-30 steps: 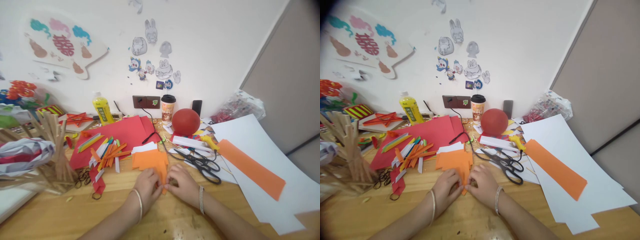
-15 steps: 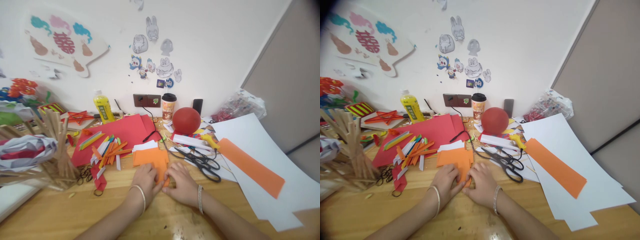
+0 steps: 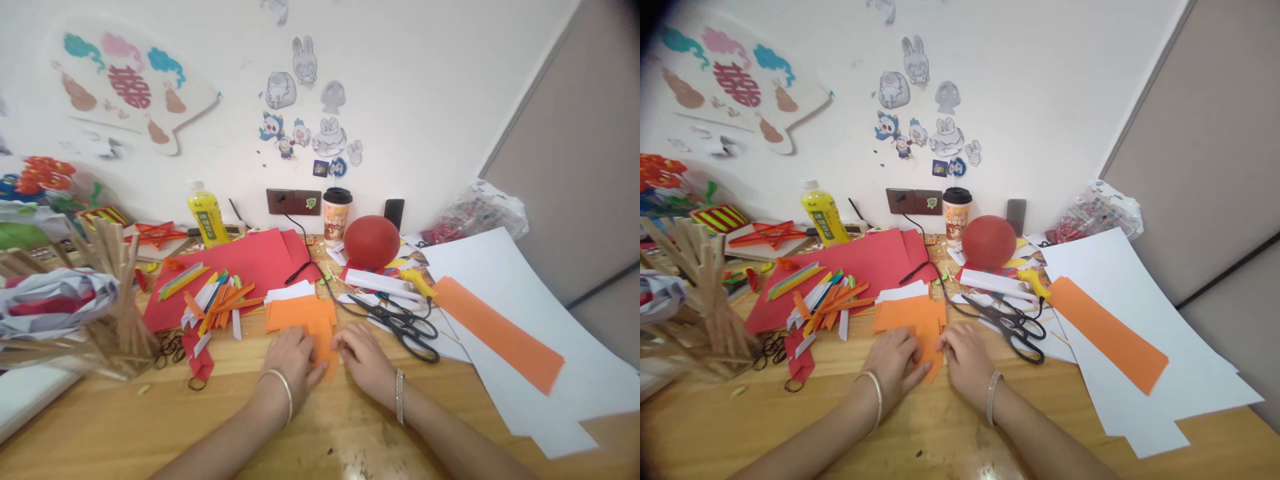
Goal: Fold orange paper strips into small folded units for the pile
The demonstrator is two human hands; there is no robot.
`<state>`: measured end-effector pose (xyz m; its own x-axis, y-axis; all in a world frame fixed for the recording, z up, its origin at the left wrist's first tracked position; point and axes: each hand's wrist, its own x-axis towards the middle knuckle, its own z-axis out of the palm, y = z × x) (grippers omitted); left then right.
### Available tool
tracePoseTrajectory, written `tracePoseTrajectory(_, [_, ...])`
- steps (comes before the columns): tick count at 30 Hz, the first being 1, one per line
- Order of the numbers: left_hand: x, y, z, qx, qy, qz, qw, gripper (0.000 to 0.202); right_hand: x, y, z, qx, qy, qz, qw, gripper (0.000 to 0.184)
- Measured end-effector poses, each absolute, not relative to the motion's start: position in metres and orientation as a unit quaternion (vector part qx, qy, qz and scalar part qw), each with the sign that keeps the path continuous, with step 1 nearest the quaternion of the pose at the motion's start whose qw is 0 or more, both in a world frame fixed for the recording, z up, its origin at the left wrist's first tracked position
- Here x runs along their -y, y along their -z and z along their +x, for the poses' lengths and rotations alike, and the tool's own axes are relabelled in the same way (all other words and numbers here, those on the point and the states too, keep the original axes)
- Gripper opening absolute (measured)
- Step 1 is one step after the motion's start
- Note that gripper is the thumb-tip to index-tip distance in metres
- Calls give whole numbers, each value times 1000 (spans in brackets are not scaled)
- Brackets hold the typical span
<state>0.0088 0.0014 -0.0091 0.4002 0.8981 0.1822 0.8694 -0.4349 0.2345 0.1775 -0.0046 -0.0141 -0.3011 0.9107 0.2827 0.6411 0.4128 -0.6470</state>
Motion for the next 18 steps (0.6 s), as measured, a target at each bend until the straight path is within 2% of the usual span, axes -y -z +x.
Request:
tracePoseTrajectory(3, [0, 8, 9, -532, -133, 835, 47, 12, 8, 15, 176, 774, -196, -507, 325, 19])
tracePoseTrajectory(6, [-1, 7, 7, -532, -124, 837, 39, 15, 12, 13, 174, 787, -169, -520, 285, 32])
tracePoseTrajectory(10, [-10, 12, -3, -512, -134, 848, -27, 19, 15, 9, 172, 790, -177, -530, 251, 33])
tracePoseTrajectory(12, [-17, 18, -11, -482, -151, 861, -58, 11, 14, 5, 174, 791, -190, -529, 242, 33])
tracePoseTrajectory(15, [-27, 28, -23, -418, -183, 886, -83, 26, 12, -1, 181, 797, -228, -508, 233, 34])
tracePoseTrajectory(18, [-30, 33, -31, -333, -245, 901, -130, 27, 5, -5, 194, 792, -249, -506, 235, 33])
